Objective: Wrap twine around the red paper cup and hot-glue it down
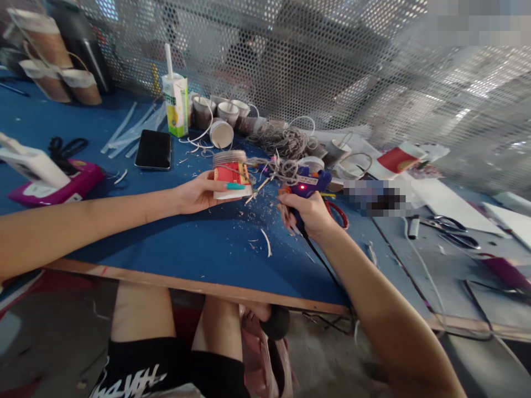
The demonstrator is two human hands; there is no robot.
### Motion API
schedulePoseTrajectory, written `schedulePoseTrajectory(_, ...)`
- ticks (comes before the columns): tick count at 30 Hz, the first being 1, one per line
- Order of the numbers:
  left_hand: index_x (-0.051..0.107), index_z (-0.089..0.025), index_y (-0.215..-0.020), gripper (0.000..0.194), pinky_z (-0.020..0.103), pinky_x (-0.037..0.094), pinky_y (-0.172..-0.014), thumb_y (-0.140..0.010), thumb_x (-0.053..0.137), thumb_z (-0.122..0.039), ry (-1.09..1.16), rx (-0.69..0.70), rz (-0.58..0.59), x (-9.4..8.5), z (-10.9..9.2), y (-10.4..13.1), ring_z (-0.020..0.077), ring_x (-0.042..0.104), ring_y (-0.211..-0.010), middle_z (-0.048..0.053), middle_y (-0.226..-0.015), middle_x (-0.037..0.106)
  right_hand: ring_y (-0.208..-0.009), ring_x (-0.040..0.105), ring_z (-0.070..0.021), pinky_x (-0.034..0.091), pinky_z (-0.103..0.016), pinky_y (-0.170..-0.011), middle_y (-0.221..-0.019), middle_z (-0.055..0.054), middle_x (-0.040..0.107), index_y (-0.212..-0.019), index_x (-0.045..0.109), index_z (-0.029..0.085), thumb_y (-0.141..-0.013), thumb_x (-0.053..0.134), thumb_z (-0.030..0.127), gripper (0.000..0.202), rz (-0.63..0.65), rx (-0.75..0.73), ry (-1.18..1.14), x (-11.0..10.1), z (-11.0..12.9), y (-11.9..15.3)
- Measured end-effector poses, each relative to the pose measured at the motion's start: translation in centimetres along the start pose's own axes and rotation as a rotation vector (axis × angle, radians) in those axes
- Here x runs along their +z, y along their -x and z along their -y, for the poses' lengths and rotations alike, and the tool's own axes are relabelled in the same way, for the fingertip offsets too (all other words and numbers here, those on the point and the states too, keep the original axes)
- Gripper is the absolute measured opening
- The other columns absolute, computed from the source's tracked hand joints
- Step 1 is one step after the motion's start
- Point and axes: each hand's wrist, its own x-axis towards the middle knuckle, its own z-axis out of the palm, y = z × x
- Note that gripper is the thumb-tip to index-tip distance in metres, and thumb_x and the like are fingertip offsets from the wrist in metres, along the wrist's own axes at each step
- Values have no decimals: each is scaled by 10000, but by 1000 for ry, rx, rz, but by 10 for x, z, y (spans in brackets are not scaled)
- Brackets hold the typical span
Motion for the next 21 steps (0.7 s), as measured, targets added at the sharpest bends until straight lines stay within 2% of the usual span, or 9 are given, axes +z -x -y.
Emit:
schedulePoseTrajectory(9, 703, -138, -1134, 418, 500, 498, -1222, -726, 794, -127, -2, -13, -36, 1, -1, 0, 359, 652, -1374, 129, -1239, 787, -249, 425, -113, 295, -247, -275, -296, 1, 458, -369, 496, 248, -591, 628, 304, 264, -48, 31, 10, 0, 1, -2)
schedulePoseTrajectory(16, 705, -128, -1148, 423, 514, 489, -1227, -733, 786, -126, -7, -1, -15, 2, -1, 0, 364, 650, -1374, 141, -1241, 785, -267, 414, -107, 318, -252, -299, -302, -8, 451, -364, 459, 252, -617, 623, 291, 304, -37, 36, 28, -2, -2, -4)
schedulePoseTrajectory(19, 696, -129, -1144, 421, 501, 499, -1217, -733, 786, -122, -13, 3, -41, 2, -1, -1, 358, 659, -1361, 144, -1234, 782, -287, 410, -113, 352, -270, -319, -341, 5, 467, -438, 467, 256, -667, 657, 312, 304, -101, 35, 89, -5, -7, -8)
schedulePoseTrajectory(21, 688, -134, -1136, 421, 496, 526, -1188, -732, 806, -133, -8, 22, -80, 1, 1, -2, 353, 679, -1328, 143, -1208, 784, -339, 433, -128, 388, -290, -358, -408, 17, 490, -544, 497, 260, -722, 709, 370, 298, -185, -15, 230, -8, -7, -10)
